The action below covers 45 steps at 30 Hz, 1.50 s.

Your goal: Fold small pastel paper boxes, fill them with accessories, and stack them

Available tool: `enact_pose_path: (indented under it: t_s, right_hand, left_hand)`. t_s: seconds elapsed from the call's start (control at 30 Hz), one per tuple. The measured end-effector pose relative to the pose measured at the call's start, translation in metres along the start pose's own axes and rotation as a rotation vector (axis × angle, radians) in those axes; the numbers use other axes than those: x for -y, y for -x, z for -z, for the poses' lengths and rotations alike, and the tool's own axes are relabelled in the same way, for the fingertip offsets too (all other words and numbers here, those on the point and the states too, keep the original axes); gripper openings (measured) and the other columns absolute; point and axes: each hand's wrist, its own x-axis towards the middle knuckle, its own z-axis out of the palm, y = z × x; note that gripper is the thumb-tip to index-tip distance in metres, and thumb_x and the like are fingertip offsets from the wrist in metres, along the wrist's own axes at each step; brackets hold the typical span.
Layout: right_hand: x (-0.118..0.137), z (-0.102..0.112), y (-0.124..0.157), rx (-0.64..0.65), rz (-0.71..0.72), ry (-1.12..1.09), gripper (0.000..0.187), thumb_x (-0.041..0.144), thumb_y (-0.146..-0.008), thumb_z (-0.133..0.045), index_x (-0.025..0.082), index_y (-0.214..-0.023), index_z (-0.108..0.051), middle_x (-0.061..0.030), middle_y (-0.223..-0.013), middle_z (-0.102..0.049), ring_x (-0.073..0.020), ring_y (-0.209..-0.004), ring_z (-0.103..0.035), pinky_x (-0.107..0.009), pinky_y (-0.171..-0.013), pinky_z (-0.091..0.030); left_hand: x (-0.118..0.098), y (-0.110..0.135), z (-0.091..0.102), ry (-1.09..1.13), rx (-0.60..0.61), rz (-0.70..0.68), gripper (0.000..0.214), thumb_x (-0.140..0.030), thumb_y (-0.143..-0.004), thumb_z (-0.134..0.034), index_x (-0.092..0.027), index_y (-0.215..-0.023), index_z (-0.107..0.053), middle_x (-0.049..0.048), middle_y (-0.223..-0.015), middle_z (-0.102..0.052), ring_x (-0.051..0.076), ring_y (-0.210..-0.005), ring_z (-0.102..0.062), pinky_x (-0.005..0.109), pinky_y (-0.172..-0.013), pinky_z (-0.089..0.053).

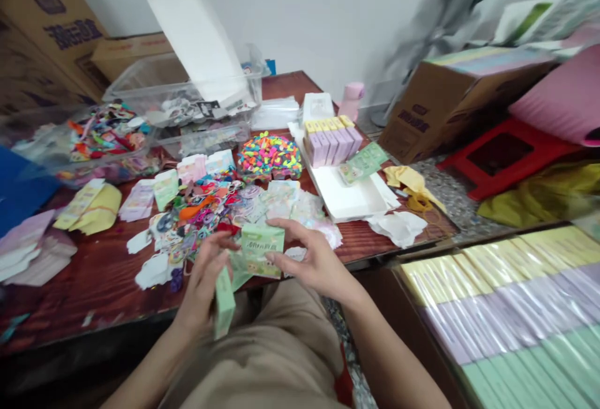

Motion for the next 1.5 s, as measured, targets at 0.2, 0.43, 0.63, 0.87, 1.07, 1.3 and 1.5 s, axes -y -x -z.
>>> enact_pose_path:
  t_s: [0.2, 0.43, 0.63, 0.87, 1.07, 1.3, 1.5]
  right_hand:
    - [-0.005, -0.036, -0.001, -0.078, 0.052, -0.109, 0.042, 0.029, -0.086, -0.071, 0.025, -0.125, -0.056, -0.0025, -0.096, -0.069, -0.0147, -0.081, -0.068, -0.028, -0.076, -0.06]
    - [-0.006, -0.054, -0.004, -0.279, 0.208, 0.094, 0.006, 0.023, -0.09, -0.065, 0.022, -0.097, -0.065, -0.0059, -0.1, -0.067, -0.0167, -0.088, -0.065, -0.03, -0.076, -0.058]
    - [-0.004, -0.058, -0.004, -0.314, 0.23, 0.084, 0.01, 0.019, -0.09, -0.066, 0.023, -0.098, -0.069, -0.0053, -0.101, -0.068, -0.016, -0.085, -0.066, -0.03, -0.075, -0.057]
    - [-0.004, -0.062, -0.003, -0.408, 0.142, -0.091, 0.003, 0.026, -0.086, -0.071, 0.023, -0.085, -0.071, -0.0069, -0.099, -0.069, -0.0209, -0.093, -0.065, -0.034, -0.077, -0.056]
    - [-0.005, -0.056, -0.009, -0.291, -0.01, -0.332, 0.015, 0.031, -0.083, -0.072, 0.022, -0.073, -0.065, -0.005, -0.096, -0.07, -0.0185, -0.091, -0.064, -0.029, -0.073, -0.054]
    - [-0.004, -0.057, -0.015, -0.175, -0.302, -0.682, 0.023, 0.029, -0.069, -0.076, 0.022, -0.08, -0.057, -0.0008, -0.088, -0.066, -0.0149, -0.075, -0.06, -0.026, -0.068, -0.05]
    - [-0.008, -0.057, -0.014, -0.054, -0.333, -0.687, 0.013, 0.025, -0.075, -0.064, 0.021, -0.087, -0.066, -0.0007, -0.081, -0.062, -0.0144, -0.071, -0.057, -0.026, -0.065, -0.049]
  left_hand:
    - [-0.005, 0.003, 0.005, -0.074, 0.179, -0.042, 0.036, -0.043, -0.082, -0.07, -0.017, -0.108, -0.067, 0.009, -0.111, -0.073, 0.025, -0.105, -0.066, 0.034, -0.095, -0.05]
    - [0.002, 0.006, 0.011, -0.058, 0.106, -0.077, 0.035, -0.04, -0.083, -0.069, -0.016, -0.109, -0.068, 0.0084, -0.113, -0.074, 0.024, -0.105, -0.067, 0.032, -0.093, -0.051]
    - [0.012, 0.008, 0.016, -0.199, 0.076, -0.16, 0.028, -0.036, -0.088, -0.065, -0.018, -0.109, -0.068, 0.005, -0.107, -0.074, 0.021, -0.099, -0.067, 0.028, -0.091, -0.05]
    - [0.015, 0.014, 0.014, -0.275, 0.023, -0.187, 0.027, -0.036, -0.085, -0.068, -0.019, -0.105, -0.07, 0.0052, -0.098, -0.075, 0.023, -0.096, -0.068, 0.029, -0.09, -0.05]
    - [0.011, 0.018, 0.012, -0.32, 0.012, -0.208, 0.019, -0.033, -0.084, -0.068, -0.02, -0.099, -0.069, 0.0036, -0.097, -0.074, 0.021, -0.094, -0.067, 0.026, -0.085, -0.048]
    - [0.01, 0.018, 0.012, -0.368, -0.016, -0.225, 0.022, -0.037, -0.087, -0.064, -0.021, -0.101, -0.069, 0.0031, -0.097, -0.074, 0.02, -0.09, -0.066, 0.025, -0.081, -0.047]
    - [0.009, 0.016, 0.016, -0.424, -0.003, -0.22, 0.026, -0.038, -0.085, -0.067, -0.02, -0.103, -0.071, 0.004, -0.099, -0.075, 0.021, -0.091, -0.067, 0.027, -0.084, -0.047]
